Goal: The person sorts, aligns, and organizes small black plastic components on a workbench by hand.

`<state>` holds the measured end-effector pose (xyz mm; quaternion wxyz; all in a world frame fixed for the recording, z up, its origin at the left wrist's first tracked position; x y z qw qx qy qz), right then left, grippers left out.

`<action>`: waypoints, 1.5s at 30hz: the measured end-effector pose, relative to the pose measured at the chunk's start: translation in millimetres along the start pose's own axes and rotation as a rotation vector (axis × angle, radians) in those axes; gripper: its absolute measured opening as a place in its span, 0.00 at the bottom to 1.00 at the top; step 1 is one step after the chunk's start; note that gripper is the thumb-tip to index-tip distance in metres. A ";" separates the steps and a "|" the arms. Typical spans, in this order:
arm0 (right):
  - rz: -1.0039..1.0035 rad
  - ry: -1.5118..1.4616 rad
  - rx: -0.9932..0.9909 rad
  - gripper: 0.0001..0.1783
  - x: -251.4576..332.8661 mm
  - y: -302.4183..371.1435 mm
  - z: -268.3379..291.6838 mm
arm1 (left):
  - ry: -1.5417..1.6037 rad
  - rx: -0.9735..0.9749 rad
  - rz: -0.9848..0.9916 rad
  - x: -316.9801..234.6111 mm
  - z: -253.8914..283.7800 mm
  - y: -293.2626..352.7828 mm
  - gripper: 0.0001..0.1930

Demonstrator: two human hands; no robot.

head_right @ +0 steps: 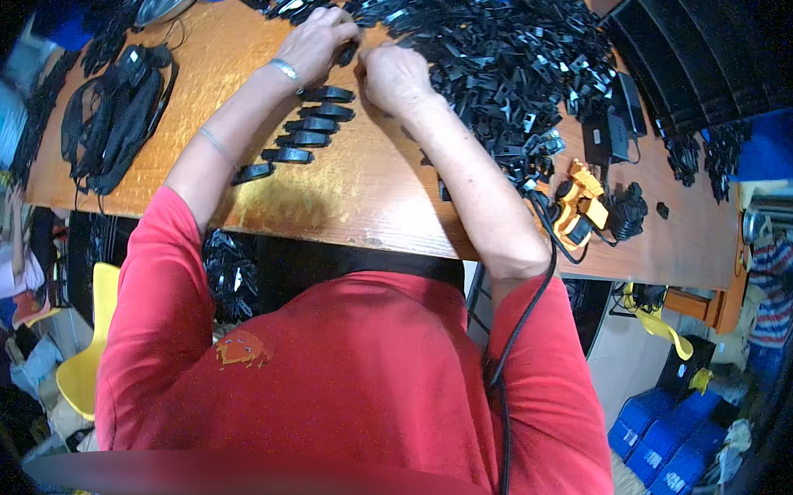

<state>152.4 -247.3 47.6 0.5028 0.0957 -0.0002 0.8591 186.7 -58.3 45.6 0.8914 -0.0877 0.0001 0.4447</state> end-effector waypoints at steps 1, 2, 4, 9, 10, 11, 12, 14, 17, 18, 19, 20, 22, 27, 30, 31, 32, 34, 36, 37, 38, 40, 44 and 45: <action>0.026 -0.028 0.010 0.12 3.3 4.0 3.3 | -0.040 -0.042 -0.021 2.8 -0.9 3.4 0.14; 0.014 -0.086 0.040 0.14 3.5 8.9 7.7 | -0.057 -0.072 -0.050 5.7 -2.0 6.7 0.11; 0.010 -0.148 -0.060 0.14 -1.8 15.5 4.9 | -0.053 -0.023 -0.038 1.4 -2.0 7.5 0.12; 0.065 -0.349 -0.194 0.23 -12.7 17.7 5.3 | 0.143 0.140 0.062 0.2 1.0 16.7 0.11; 0.055 -0.402 -0.221 0.20 -9.5 16.1 5.8 | 0.172 0.071 0.073 2.8 -4.9 20.2 0.13; 0.056 -0.404 -0.220 0.20 -5.9 15.5 5.5 | 0.171 0.073 0.075 5.3 -8.6 23.7 0.13; 0.041 -0.427 -0.271 0.17 -3.2 15.6 2.9 | 0.289 0.026 0.100 7.6 -11.6 28.2 0.13; 0.030 -0.454 -0.315 0.14 -0.7 15.9 -0.7 | 0.408 -0.017 0.135 13.3 -17.6 34.2 0.13; 0.002 -0.084 -0.214 0.09 -10.7 17.9 -10.3 | 0.359 -0.003 0.218 15.2 -20.1 39.9 0.12; -0.055 -0.013 -0.190 0.08 -12.0 16.6 -11.1 | 0.356 -0.013 0.199 14.1 -20.0 39.3 0.13; -0.108 0.060 -0.167 0.08 -10.1 15.4 -5.4 | 0.353 -0.026 0.182 13.8 -20.0 39.7 0.13; -0.085 0.059 -0.173 0.07 -7.7 17.1 -0.4 | 0.347 -0.021 0.202 13.3 -20.3 42.5 0.13; -0.098 -0.017 -0.145 0.10 -7.7 12.3 2.7 | 0.350 -0.034 0.223 14.6 -25.1 43.3 0.13; -0.013 -0.164 -0.250 0.15 0.0 0.8 -6.9 | 0.388 -0.059 0.237 13.6 -29.4 46.1 0.12; 0.016 -0.134 -0.283 0.13 -6.2 -5.6 -11.5 | 0.410 -0.060 0.236 12.2 -30.3 44.7 0.12; 0.011 -0.134 -0.280 0.13 -9.1 -8.1 -12.4 | 0.415 -0.057 0.233 11.5 -30.0 44.5 0.12; 0.037 -0.118 -0.261 0.13 -12.9 -10.7 -12.5 | 0.442 -0.066 0.235 11.3 -29.3 44.6 0.11; 0.084 -0.084 -0.203 0.12 -13.0 -13.9 -7.0 | 0.478 -0.069 0.229 10.9 -31.2 44.4 0.11; 0.213 -0.021 -0.244 0.11 -9.0 -29.0 -15.2 | 0.397 -0.077 0.210 10.3 -30.6 39.4 0.12; 0.228 -0.016 -0.260 0.10 -6.7 -32.6 -14.1 | 0.394 -0.081 0.202 12.6 -30.3 37.9 0.12; 0.214 -0.005 -0.249 0.10 -6.1 -35.5 -15.0 | 0.389 -0.076 0.205 13.0 -30.7 37.7 0.12; 0.208 0.003 -0.240 0.11 -5.9 -35.1 -14.2 | 0.384 -0.058 0.211 13.9 -28.9 39.4 0.11; 0.143 -0.083 -0.014 0.15 -3.8 -19.7 2.1 | 0.562 0.270 0.164 25.8 -15.3 40.0 0.14; 0.130 -0.143 -0.013 0.15 -9.4 -10.6 3.7 | 0.562 0.276 0.165 24.7 -11.3 41.3 0.14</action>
Point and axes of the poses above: each hand's wrist, its own y-axis away from the middle knuckle, its own z-axis out of the back of the hand, x = y × z, the point moved 1 cm from there along -y, towards the middle knuckle, and after that the axes turned 14 degrees about x, right-handed, at the moved point
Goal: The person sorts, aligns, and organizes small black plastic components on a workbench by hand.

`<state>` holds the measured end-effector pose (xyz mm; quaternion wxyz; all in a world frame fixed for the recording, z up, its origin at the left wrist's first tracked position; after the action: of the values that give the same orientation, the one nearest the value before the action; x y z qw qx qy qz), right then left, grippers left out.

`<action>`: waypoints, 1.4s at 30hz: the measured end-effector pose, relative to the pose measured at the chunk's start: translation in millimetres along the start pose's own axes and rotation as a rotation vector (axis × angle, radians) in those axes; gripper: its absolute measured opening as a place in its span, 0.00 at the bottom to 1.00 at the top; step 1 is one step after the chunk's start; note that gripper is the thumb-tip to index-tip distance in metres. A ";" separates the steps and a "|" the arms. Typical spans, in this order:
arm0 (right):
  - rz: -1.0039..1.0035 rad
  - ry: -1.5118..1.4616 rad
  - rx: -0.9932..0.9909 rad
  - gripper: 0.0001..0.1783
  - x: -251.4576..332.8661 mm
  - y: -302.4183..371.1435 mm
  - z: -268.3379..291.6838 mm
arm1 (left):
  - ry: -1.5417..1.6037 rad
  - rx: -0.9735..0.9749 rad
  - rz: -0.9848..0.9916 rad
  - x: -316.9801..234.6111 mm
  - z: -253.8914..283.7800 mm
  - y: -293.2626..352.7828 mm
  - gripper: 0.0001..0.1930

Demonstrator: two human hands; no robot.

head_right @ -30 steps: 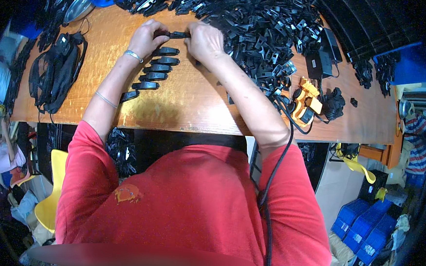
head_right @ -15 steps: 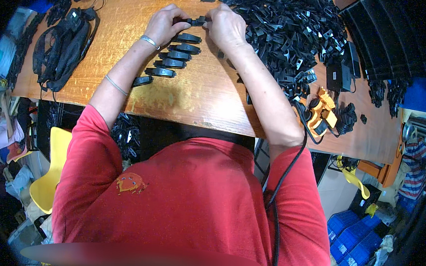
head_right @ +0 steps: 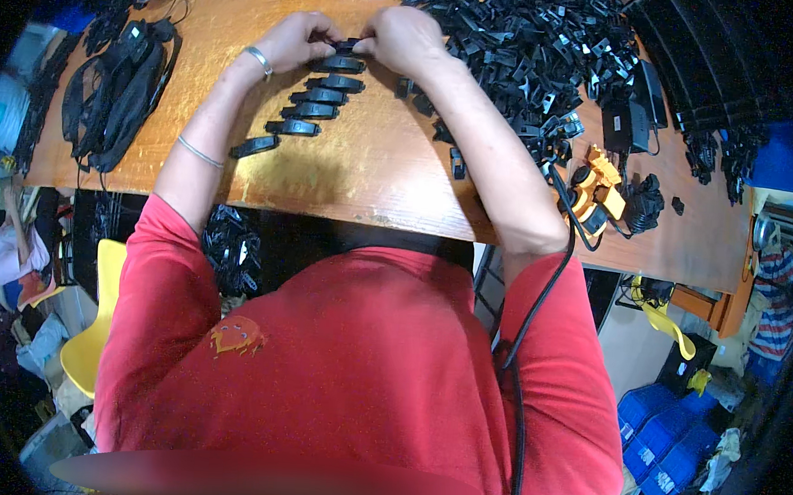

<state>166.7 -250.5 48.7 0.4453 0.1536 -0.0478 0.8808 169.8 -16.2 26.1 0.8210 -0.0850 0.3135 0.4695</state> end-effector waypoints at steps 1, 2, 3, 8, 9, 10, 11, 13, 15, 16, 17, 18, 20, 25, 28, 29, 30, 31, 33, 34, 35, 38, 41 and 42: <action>-0.002 -0.045 -0.049 0.14 3.5 9.8 7.3 | 0.195 0.058 -0.002 -1.6 0.0 6.5 0.15; -0.046 -0.078 -0.058 0.15 6.2 21.4 14.1 | 0.392 0.115 -0.004 -3.1 -0.3 12.8 0.16; -0.021 -0.085 -0.170 0.16 0.7 33.2 14.1 | 0.111 0.115 -0.011 -14.5 4.1 12.9 0.22; -0.027 -0.125 -0.320 0.15 3.3 80.5 13.4 | -0.345 -0.015 0.085 -90.9 -38.6 47.6 0.32; -0.012 -0.128 -0.312 0.13 10.2 89.0 10.8 | -0.379 -0.108 0.068 -88.9 -51.0 54.6 0.32; -0.005 -0.133 -0.304 0.13 16.8 95.7 7.5 | -0.413 -0.200 0.052 -86.4 -61.9 62.1 0.32; -0.007 -0.140 -0.280 0.13 23.2 101.3 3.7 | -0.410 -0.197 0.064 -79.9 -67.7 67.5 0.32; -0.014 -0.147 -0.243 0.13 31.5 114.1 -2.2 | -0.392 -0.176 0.080 -86.1 -69.3 77.8 0.33; -0.007 -0.136 -0.237 0.12 40.2 119.7 -12.1 | -0.389 -0.204 0.071 -83.2 -72.0 94.9 0.33; 0.001 -0.121 -0.236 0.12 44.1 121.2 -16.8 | -0.388 -0.237 0.059 -81.5 -71.3 105.0 0.33; -0.007 -0.113 -0.214 0.11 47.5 122.7 -20.9 | -0.384 -0.235 0.079 -80.5 -72.1 119.6 0.32; 0.000 -0.118 -0.214 0.11 51.2 124.7 -22.8 | -0.388 -0.236 0.086 -78.6 -73.1 135.6 0.32; 0.013 -0.126 -0.214 0.10 55.5 130.1 -26.7 | -0.384 -0.246 0.143 -71.0 -76.2 163.5 0.32; 0.094 -0.102 -0.306 0.08 64.8 158.2 -28.1 | -0.332 -0.328 0.239 -62.4 -75.9 250.9 0.30; 0.138 -0.147 -0.312 0.06 73.3 185.0 -29.2 | -0.332 -0.474 0.274 -53.6 -87.2 313.8 0.26; 0.110 -0.141 -0.309 0.06 73.2 196.8 -26.0 | -0.333 -0.521 0.317 -49.4 -92.2 329.9 0.25; 0.088 -0.137 -0.305 0.06 72.8 207.8 -25.4 | -0.322 -0.568 0.366 -41.9 -99.9 345.9 0.22; 0.080 -0.129 -0.314 0.06 70.1 218.9 -26.1 | -0.323 -0.605 0.408 -41.4 -105.3 356.6 0.20; 0.039 -0.092 -0.352 0.07 62.0 242.8 -28.3 | -0.345 -0.662 0.408 -45.8 -107.6 356.8 0.16; 0.043 -0.084 -0.363 0.07 59.7 251.1 -30.2 | -0.368 -0.688 0.413 -51.0 -106.3 351.6 0.16; 0.042 -0.086 -0.389 0.08 56.8 259.1 -31.7 | -0.339 -0.693 0.379 -56.4 -102.3 341.3 0.15; 0.054 -0.092 -0.425 0.09 51.3 268.0 -36.6 | -0.147 -0.752 0.240 -74.4 -88.0 287.6 0.11; 0.073 -0.137 -0.447 0.09 51.4 259.6 -36.9 | -0.063 -0.681 0.028 -95.4 -67.9 202.1 0.09; 0.064 -0.169 -0.463 0.08 50.7 256.0 -41.1 | -0.003 -0.653 -0.068 -100.6 -64.9 166.7 0.09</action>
<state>-75.5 -355.7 39.1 0.4350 0.1192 -0.2903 0.8439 -32.2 -25.7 60.5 0.7661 -0.3536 0.1418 0.5176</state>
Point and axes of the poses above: each hand's wrist, its own y-axis away from the middle knuckle, its own z-axis out of the back of the hand, x = y × z, the point moved 1 cm from there along -y, towards the middle knuckle, and after that the axes turned 14 degrees about x, right-handed, at the moved point
